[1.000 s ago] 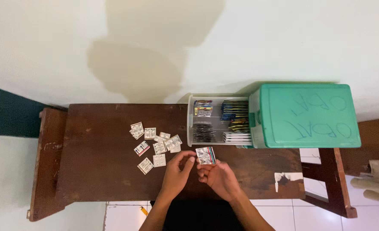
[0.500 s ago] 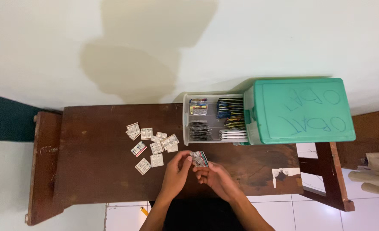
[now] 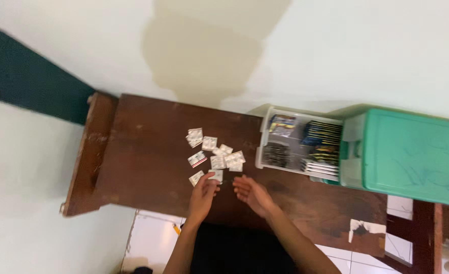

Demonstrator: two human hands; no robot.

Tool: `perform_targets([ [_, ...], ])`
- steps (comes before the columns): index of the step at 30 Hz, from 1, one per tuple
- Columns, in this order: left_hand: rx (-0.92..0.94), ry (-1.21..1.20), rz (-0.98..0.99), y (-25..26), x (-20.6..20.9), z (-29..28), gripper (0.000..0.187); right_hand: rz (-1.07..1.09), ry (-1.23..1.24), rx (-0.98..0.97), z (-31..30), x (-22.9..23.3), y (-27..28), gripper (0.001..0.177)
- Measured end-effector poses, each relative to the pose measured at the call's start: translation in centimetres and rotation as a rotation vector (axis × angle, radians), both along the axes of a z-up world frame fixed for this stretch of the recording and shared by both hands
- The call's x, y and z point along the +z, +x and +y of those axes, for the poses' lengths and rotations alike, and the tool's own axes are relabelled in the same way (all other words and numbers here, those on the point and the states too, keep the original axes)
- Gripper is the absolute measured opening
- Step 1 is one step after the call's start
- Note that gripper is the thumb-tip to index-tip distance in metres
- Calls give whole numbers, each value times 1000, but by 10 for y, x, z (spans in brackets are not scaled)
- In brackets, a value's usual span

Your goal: The person sorts small medicine packets on a wooden table, picking them up one by one, inspecting them, and placing them into a green plastic medicine box with compartments. The person continues this process throughout the clip, organizing the packets into the box.

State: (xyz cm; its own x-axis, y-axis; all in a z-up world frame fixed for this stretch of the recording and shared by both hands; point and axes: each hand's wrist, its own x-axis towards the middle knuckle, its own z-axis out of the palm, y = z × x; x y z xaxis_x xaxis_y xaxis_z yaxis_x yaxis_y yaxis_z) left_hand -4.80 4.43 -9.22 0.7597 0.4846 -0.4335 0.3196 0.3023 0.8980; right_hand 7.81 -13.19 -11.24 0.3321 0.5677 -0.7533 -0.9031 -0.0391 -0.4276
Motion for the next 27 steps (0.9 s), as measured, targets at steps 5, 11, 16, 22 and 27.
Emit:
perform_targets([
  [5, -11, 153, 148, -25, -25, 14, 30, -141, -213, 84, 27, -45, 2, 33],
  [11, 127, 129, 131, -56, -27, 35, 29, -1060, -658, 327, 45, -49, 20, 33],
  [16, 146, 141, 210, -69, -13, 39, 29, -1519, -675, 543, 54, -31, 39, 52],
  [22, 178, 104, 146, -64, -4, 34, 30, -1545, -738, 777, 66, -14, 43, 54],
  [27, 149, 107, 172, -59, -2, 29, 31, -1394, -605, 554, 55, -14, 34, 46],
])
